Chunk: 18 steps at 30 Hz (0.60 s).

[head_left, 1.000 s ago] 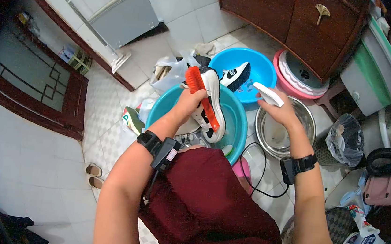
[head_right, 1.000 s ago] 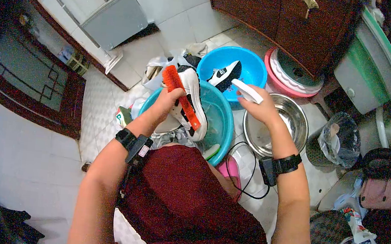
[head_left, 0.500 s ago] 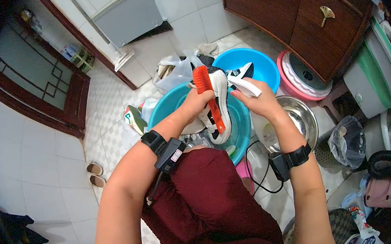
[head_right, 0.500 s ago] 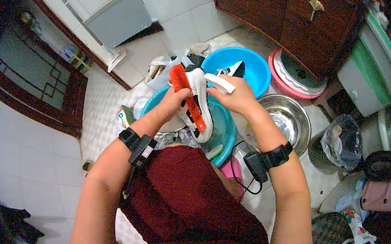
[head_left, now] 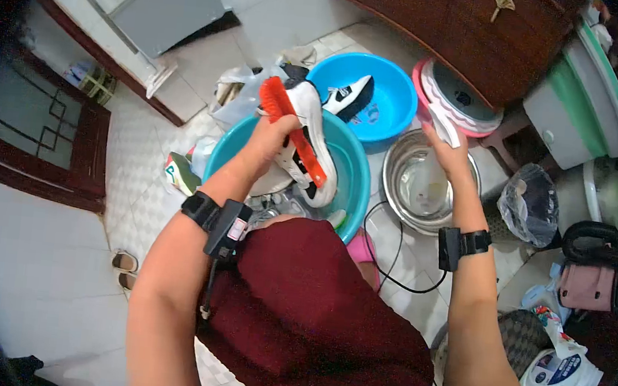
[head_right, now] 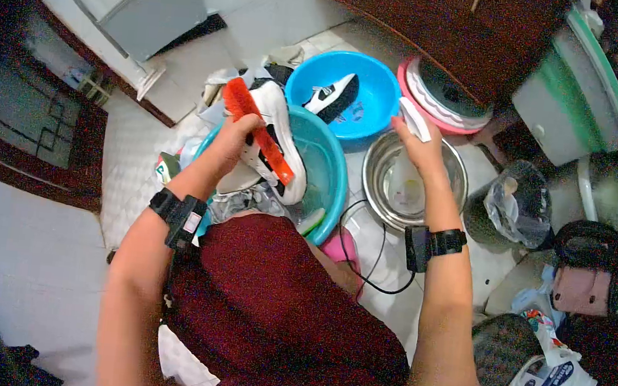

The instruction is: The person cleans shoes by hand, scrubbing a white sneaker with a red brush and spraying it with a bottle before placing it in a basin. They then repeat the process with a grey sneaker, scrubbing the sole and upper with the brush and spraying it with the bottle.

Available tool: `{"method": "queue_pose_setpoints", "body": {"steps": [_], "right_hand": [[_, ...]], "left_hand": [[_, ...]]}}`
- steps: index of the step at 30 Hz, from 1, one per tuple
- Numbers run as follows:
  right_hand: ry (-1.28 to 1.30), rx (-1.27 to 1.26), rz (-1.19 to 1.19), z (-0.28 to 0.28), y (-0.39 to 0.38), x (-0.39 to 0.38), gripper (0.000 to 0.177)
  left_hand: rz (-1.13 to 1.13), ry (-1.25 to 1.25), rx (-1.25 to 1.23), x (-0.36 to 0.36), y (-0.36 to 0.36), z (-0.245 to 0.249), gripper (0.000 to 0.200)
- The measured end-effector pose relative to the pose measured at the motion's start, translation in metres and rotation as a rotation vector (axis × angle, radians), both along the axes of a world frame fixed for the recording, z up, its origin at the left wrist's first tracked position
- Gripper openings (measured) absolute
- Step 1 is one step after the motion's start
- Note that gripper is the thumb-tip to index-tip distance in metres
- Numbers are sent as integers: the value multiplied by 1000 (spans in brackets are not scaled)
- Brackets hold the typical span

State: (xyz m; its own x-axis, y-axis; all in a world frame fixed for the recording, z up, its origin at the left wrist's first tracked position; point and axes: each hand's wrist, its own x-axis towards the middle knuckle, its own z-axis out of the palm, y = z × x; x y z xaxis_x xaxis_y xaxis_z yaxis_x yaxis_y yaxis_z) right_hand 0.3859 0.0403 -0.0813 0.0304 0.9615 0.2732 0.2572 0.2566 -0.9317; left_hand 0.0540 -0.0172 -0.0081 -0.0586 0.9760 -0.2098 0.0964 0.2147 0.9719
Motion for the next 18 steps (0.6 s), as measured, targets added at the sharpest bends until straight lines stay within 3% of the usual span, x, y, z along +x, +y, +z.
{"method": "queue_pose_setpoints", "body": {"steps": [2, 6, 9, 12, 13, 16, 18], "right_hand": [[3, 121, -119, -31, 3, 12, 40], [28, 50, -271, -81, 6, 29, 37], [69, -70, -284, -117, 4, 39, 39], [174, 14, -311, -143, 2, 31, 51], [-77, 107, -480, -150, 1, 29, 63], [82, -647, -532, -135, -20, 16, 68], [384, -892, -410, -128, -38, -8, 61]], "left_hand": [[11, -12, -12, 2, 2, -6, 33], [17, -83, -22, -2, 7, -12, 32], [12, -67, -51, -2, 8, -9, 32], [29, -79, -46, -4, 10, -14, 32], [46, -75, -43, -4, 10, -16, 31], [53, -51, -1, -1, 8, -11, 29], [61, -124, 13, 0, 6, -9, 29]]}}
